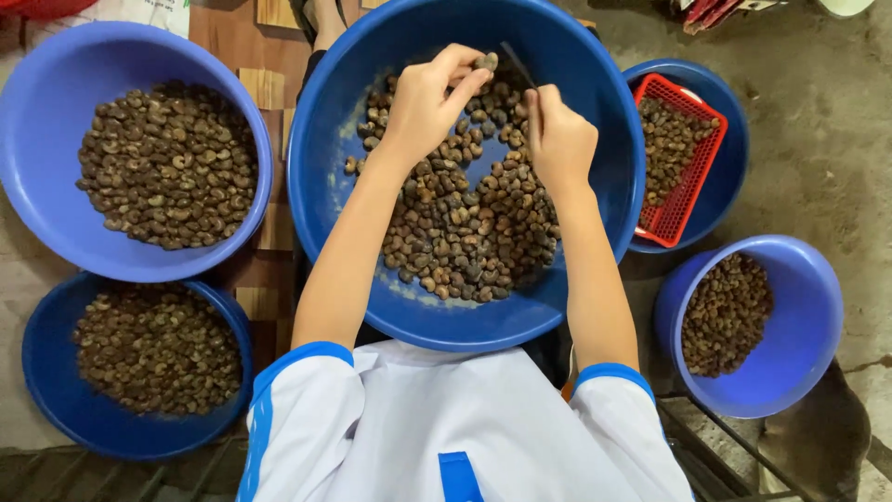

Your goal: Using a small knife to process or open nuts in a sorting area.

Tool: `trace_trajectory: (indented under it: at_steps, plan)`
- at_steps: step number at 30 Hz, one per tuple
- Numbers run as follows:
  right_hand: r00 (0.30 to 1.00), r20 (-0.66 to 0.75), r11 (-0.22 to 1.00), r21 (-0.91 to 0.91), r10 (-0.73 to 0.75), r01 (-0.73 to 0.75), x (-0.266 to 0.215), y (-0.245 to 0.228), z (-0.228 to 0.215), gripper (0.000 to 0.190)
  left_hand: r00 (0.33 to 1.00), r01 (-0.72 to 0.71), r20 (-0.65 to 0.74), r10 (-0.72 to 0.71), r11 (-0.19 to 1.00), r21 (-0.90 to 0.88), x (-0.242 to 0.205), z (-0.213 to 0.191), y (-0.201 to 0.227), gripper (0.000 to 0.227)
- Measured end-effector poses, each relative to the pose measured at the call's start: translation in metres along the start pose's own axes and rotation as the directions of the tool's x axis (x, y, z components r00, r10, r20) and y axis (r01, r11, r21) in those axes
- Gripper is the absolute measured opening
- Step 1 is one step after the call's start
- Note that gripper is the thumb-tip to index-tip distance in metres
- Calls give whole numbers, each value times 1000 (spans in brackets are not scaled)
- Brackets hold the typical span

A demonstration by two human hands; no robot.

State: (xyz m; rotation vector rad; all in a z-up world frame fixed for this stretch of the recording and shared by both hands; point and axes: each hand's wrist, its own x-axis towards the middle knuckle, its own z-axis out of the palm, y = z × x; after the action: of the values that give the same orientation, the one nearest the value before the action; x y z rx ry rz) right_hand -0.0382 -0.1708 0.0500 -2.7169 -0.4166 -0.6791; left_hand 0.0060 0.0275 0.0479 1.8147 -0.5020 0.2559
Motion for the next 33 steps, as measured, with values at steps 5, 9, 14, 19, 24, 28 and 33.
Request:
trace_trajectory:
  at_steps: [5,9,14,19,24,28,33]
  plan:
    - [1000,0,994,101,-30,30,1,-3,-4,11,999,-15,-31,22,978,207,-1,0,1,20]
    - [993,17,993,-34,117,-117,-4,12,9,23,999,13,-44,-5,983,183,1,0,3,21]
    - [1000,19,996,86,-7,5,3,-3,-2,17,997,-41,-45,56,957,286,0,-1,4,17]
    - [916,160,772,496,369,-398,-9,19,23,24,975,-222,50,217,926,306,3,5,13,13]
    - [731,553,57,781,400,-622,-9,14,21,21,949,-314,90,302,883,348,-5,14,22,19]
    - [739,555,-181,829,381,-530,-4,13,10,11,992,-38,119,38,999,5,-1,17,21,21]
    - [782,487,-53,859,390,-509,-8,16,9,17,767,614,514,-385,674,-411,1,16,14,41]
